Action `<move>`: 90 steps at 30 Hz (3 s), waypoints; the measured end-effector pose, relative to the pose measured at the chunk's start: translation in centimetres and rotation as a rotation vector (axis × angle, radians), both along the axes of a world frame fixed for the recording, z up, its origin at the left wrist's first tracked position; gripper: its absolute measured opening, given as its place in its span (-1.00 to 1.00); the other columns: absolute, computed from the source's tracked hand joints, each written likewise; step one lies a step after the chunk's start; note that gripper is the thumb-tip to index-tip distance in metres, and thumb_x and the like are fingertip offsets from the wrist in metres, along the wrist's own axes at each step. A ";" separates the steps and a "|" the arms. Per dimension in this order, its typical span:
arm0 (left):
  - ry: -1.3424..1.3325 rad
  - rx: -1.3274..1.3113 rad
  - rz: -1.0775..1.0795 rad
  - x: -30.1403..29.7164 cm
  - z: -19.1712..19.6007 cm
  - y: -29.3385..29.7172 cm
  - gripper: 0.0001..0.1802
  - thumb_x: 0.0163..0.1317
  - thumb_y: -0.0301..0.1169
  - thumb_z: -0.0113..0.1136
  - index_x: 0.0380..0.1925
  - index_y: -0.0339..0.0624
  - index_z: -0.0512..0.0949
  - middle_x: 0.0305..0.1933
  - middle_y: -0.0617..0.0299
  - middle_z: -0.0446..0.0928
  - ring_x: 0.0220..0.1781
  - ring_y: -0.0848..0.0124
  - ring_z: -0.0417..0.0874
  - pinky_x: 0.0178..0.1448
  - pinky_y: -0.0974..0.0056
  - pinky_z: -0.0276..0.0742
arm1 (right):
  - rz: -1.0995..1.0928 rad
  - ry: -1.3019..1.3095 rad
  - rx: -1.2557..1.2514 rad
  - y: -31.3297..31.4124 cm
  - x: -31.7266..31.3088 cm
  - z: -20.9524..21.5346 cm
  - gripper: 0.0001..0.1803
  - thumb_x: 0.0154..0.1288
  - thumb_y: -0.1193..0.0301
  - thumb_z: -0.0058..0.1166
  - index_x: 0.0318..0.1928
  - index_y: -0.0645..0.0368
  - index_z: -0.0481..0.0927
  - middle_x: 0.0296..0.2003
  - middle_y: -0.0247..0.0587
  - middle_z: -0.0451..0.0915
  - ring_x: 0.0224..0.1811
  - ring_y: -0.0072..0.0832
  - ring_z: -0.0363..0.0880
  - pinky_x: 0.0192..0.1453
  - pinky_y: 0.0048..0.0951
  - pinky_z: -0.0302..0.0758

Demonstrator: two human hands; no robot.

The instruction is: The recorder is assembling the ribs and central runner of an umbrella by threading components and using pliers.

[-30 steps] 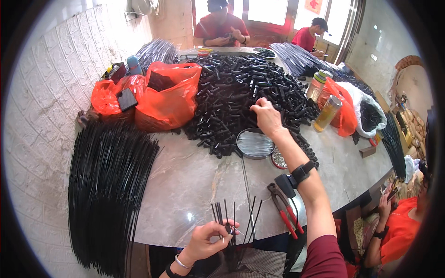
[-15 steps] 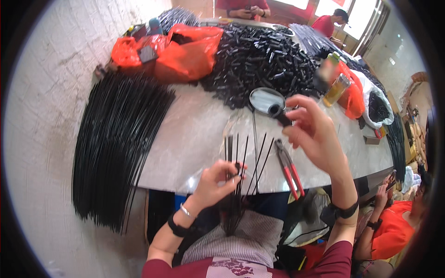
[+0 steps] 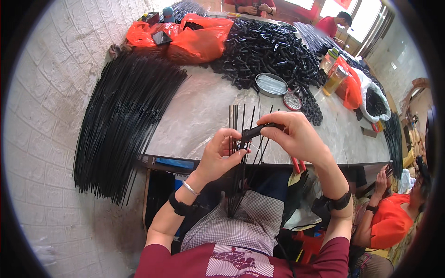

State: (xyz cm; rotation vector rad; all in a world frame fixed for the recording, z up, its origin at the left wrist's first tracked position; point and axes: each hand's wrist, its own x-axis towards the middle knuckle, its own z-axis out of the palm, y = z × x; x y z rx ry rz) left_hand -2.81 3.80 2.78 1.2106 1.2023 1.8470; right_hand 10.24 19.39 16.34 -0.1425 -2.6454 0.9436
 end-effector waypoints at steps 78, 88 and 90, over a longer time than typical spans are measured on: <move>0.000 -0.051 0.072 1.1 0.0 0.9 -0.66 0.07 -0.72 0.25 -0.12 -0.31 0.49 0.07 0.11 0.46 0.16 0.29 0.51 0.21 0.22 0.44 | 0.142 0.048 -0.938 -1.0 3.4 -14.7 -0.49 0.27 0.48 0.19 0.20 0.31 0.37 -0.13 -0.32 0.57 -0.13 -0.65 0.52 -0.04 -0.55 0.53; 0.665 -0.144 0.496 1.6 1.9 0.8 -0.60 -0.01 -0.46 0.41 -0.10 -0.19 0.62 -0.20 0.15 0.50 -0.20 0.28 0.54 -0.14 0.23 0.47 | -0.177 0.083 -0.851 -2.7 3.2 -12.9 -0.74 0.25 0.47 0.19 -0.09 0.38 0.60 -0.37 -0.35 0.63 -0.40 -0.73 0.54 -0.31 -0.64 0.52; 0.621 -0.177 0.434 1.5 2.1 0.7 -0.61 -0.01 -0.49 0.41 -0.11 -0.25 0.60 -0.31 0.16 0.54 -0.35 0.35 0.57 -0.27 0.31 0.51 | -0.155 0.102 -0.862 -2.6 3.1 -13.2 -0.73 0.25 0.47 0.19 -0.09 0.38 0.60 -0.37 -0.35 0.63 -0.41 -0.72 0.55 -0.32 -0.63 0.53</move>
